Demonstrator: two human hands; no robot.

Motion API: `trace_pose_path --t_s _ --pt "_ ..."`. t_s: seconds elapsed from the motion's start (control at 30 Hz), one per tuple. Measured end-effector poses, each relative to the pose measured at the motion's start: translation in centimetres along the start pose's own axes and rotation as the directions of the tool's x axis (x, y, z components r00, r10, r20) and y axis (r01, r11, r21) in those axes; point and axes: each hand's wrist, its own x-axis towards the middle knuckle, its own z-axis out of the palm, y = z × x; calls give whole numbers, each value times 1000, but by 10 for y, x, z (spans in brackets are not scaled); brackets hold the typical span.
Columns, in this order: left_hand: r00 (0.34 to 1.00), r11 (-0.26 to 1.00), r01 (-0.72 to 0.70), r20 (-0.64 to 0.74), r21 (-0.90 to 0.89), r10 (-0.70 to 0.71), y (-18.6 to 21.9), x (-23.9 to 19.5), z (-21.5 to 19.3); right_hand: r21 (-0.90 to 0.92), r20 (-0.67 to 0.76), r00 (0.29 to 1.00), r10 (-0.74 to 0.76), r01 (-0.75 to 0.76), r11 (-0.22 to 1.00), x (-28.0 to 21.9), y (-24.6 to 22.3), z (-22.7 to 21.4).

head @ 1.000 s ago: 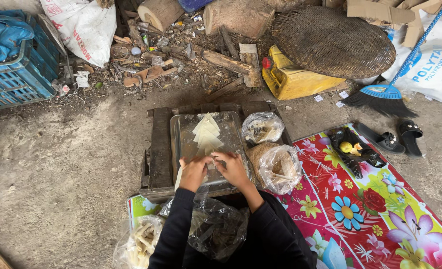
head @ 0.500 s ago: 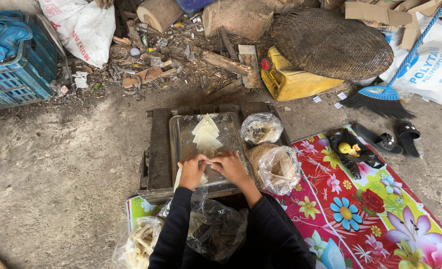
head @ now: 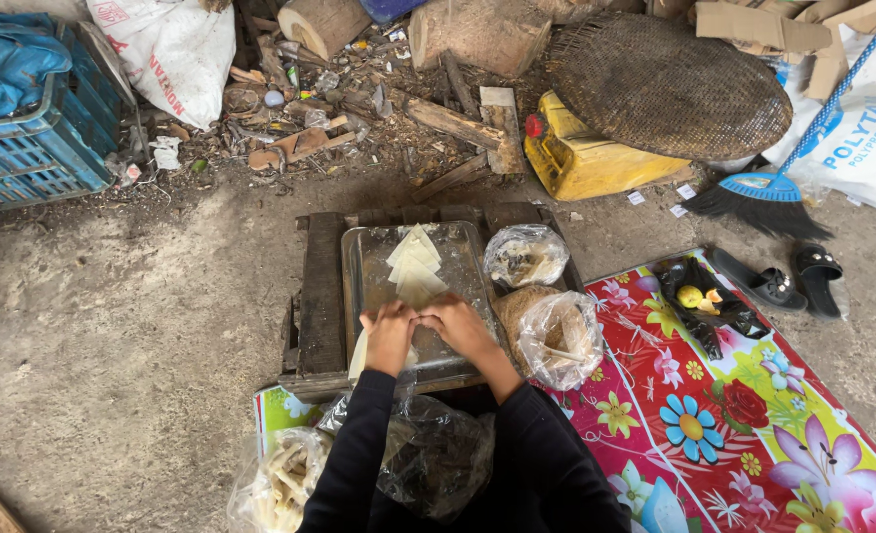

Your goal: The person fills and folds triangular pastry wraps on a metal tray, using a spoon to add filling from a plastic bag and stacking the finished wraps.

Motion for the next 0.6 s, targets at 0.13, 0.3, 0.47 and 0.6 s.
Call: trace_pose_path --t_s 0.13,0.3,0.47,0.6 --pt "997 997 73 31 4 -73 2 4 3 -187 26 1000 17 -12 982 4 5 8" --pt "996 997 75 -40 -12 -75 2 5 7 -168 -12 990 143 -143 975 13 17 24" --pt "987 979 149 -33 -139 -155 -4 9 19 -97 212 967 144 -126 987 8 24 15" --pt "983 963 181 19 -202 -181 -12 8 31 -253 -54 968 -243 222 942 7 15 15"
